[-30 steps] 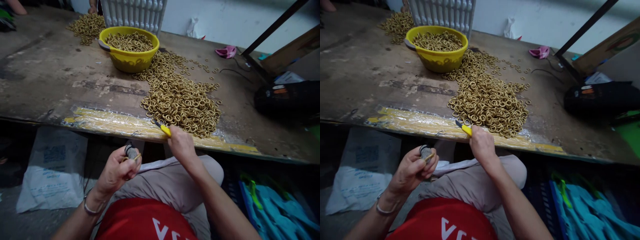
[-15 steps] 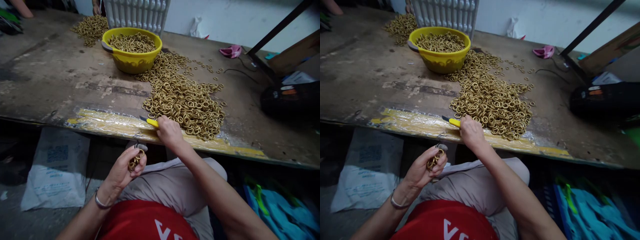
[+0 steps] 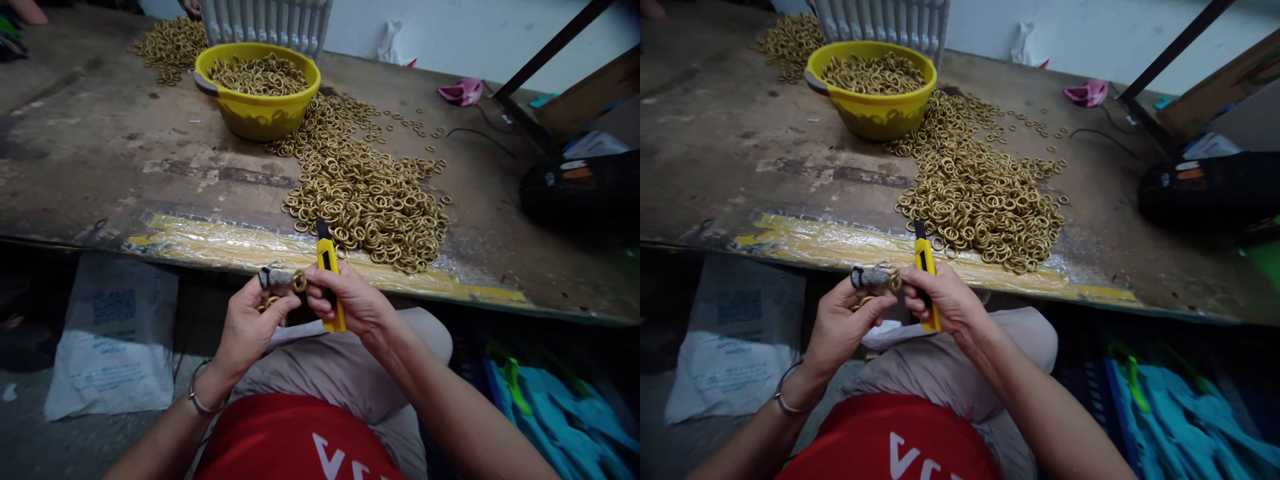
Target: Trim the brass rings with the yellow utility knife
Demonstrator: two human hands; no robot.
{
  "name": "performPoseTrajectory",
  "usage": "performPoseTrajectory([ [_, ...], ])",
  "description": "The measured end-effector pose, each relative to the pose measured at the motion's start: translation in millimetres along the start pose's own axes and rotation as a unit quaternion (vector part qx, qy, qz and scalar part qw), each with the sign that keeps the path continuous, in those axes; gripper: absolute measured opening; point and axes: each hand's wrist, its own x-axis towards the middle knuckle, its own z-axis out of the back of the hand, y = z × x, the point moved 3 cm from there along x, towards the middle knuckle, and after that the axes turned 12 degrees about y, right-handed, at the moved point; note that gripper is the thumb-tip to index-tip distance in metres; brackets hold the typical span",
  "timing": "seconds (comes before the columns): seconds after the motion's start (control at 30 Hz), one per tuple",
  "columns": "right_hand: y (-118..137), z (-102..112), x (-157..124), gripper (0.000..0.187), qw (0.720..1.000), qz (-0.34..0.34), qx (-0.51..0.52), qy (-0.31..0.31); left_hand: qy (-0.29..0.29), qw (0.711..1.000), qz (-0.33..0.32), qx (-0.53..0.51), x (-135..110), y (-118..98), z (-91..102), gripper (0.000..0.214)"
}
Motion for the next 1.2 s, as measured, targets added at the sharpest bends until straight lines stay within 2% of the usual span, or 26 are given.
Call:
performPoseTrajectory([
  [0.17,-7.4,-8.4,-1.6,0.037,1.0,0.005,0.012,-0.001,-0.041,0.988,-0.053,0.139,-4.8,-1.5,-1.3,0.013],
  [0.37,-10.7,-8.2,-4.7,0.036,0.999,0.024,-0.016,-0.022,-0.047,0.976,-0.093,0.192,-9.6,-4.6,-0.2,0.003],
  [0.43,-9.5,-6.0,-6.7,0.034,0.996,0.04,-0.067,-0.043,-0.031,0.979,-0.076,0.184,-8.9,-5.1,-0.8,0.01],
  [0.53,-4.9,-1.5,-11.6,0.029,0.981,0.095,-0.147,-0.087,0.004,0.993,-0.021,0.113,-6.0,-3.8,-2.5,0.02],
  [0.63,-4.2,1.0,-14.8,0.03,0.972,0.106,-0.197,-0.077,0.037,0.999,0.024,0.008,-2.7,-1.1,-4.8,0.022],
  [0.77,-5.7,2.0,-16.1,0.024,0.961,0.113,-0.246,-0.062,0.088,0.984,0.074,-0.133,1.4,1.8,-9.1,0.025],
  [0.9,-4.7,-0.2,-17.9,0.018,0.946,0.136,-0.289,-0.051,0.119,0.962,0.116,-0.216,3.7,0.3,-12.3,0.03],
  [0.97,-2.6,-0.6,-22.1,0.016,0.919,0.156,-0.356,-0.064,0.126,0.955,0.129,-0.235,4.2,-0.8,-13.3,0.031],
  [1.0,-1.4,-0.6,-25.4,0.015,0.895,0.169,-0.405,-0.077,0.127,0.954,0.133,-0.239,4.2,-1.0,-13.7,0.032],
  [1.1,-0.8,-0.4,-36.9,0.017,0.791,0.177,-0.576,-0.107,0.115,0.959,0.128,-0.226,4.0,-0.1,-13.8,0.033],
  [1.17,-4.0,0.6,-42.7,0.024,0.729,0.141,-0.661,-0.107,0.097,0.97,0.107,-0.197,3.5,1.2,-12.6,0.035],
  [1.2,-5.8,1.2,-44.8,0.025,0.707,0.118,-0.689,-0.106,0.087,0.976,0.094,-0.178,3.2,1.8,-11.8,0.035],
])
